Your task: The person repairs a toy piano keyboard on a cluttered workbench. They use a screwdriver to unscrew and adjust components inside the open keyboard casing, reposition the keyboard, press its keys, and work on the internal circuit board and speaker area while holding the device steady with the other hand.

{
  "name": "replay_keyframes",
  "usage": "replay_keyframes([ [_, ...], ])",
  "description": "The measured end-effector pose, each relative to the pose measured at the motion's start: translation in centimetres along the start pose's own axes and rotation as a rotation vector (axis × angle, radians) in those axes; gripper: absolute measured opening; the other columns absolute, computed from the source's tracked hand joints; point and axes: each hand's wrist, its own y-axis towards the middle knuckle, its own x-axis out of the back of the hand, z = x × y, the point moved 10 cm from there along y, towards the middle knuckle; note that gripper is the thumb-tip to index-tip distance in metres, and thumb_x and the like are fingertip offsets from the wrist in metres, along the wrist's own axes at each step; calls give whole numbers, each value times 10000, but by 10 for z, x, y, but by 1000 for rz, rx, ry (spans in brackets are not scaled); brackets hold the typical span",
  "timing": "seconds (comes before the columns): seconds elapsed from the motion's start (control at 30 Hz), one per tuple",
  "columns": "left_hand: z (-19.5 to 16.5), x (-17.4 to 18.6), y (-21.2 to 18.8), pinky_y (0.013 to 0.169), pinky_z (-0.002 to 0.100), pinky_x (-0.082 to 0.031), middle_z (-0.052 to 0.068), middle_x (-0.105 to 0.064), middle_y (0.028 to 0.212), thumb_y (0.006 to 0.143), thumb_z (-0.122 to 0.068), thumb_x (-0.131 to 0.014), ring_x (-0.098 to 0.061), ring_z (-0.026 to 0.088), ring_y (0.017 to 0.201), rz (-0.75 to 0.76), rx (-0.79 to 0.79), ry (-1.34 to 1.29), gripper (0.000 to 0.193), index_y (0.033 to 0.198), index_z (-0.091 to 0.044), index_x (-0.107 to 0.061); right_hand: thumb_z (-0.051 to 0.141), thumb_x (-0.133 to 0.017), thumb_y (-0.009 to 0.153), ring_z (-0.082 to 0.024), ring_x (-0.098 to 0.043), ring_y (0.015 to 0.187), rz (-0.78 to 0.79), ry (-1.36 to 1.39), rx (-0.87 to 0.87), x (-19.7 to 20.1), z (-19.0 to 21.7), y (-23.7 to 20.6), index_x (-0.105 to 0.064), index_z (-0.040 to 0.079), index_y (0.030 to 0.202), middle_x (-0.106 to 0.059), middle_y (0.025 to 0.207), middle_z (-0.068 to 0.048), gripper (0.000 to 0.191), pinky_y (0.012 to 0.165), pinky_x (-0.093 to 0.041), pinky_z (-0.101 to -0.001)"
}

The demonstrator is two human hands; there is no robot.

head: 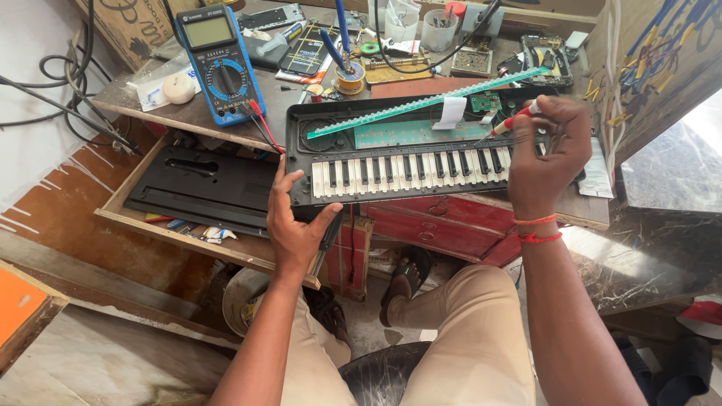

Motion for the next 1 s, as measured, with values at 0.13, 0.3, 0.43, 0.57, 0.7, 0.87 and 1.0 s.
replay_keyframes([
  [0.13,1,0,0,1160,499,-498,262,-451,1603,845,-616,-780,-523,418,1450,5,-4,7,777,1375,-114,-516,-73,-833,1062,-160,-647,993,-8,-85,75,-5,13,3,-566,-24,1207,-591,1164,-129,308,894,-557,-271],
  [0.3,0,0,0,1163,496,-502,254,-464,1602,852,-621,-776,-533,411,1451,3,-7,-1,773,1376,-116,-514,6,-729,1058,-123,-691,959,-1,48,-106,-10,11,9,-552,19,1190,-663,1150,-60,222,868,-588,-252],
  [0.43,-1,1,1,1151,490,-507,254,-459,1602,835,-610,-790,-537,411,1442,-4,-1,-2,774,1366,-114,-520,-81,-745,964,-198,-614,959,2,-102,70,-13,33,9,-531,-38,1136,-585,1100,-167,278,869,-538,-308],
  [0.57,-1,1,0,1161,491,-500,253,-456,1609,836,-591,-805,-535,413,1448,3,6,-8,776,1370,-105,-519,-88,-815,1087,-175,-633,996,-5,-80,80,-10,23,8,-566,-41,1181,-609,1149,-171,270,926,-558,-283],
  [0.7,-1,1,1,1161,488,-498,257,-456,1606,829,-593,-801,-532,416,1448,5,6,-9,779,1367,-103,-522,-43,-685,1119,-141,-716,998,27,88,-112,-6,-7,3,-528,-3,1224,-694,1166,-105,193,919,-579,-249],
  [0.87,1,0,0,1162,490,-501,252,-465,1604,841,-611,-788,-541,413,1450,-3,-11,4,776,1367,-106,-521,-138,-802,1050,-181,-643,1097,0,-43,43,-3,0,0,-535,-41,1264,-578,1240,-164,356,965,-546,-296],
  [1.0,4,0,-1,1173,505,-492,251,-465,1609,847,-638,-781,-532,411,1459,-2,3,-13,790,1369,-106,-520,-110,-704,1122,-168,-703,1083,-20,50,-51,1,-14,-2,-510,-14,1247,-636,1200,-139,250,957,-603,-278],
])
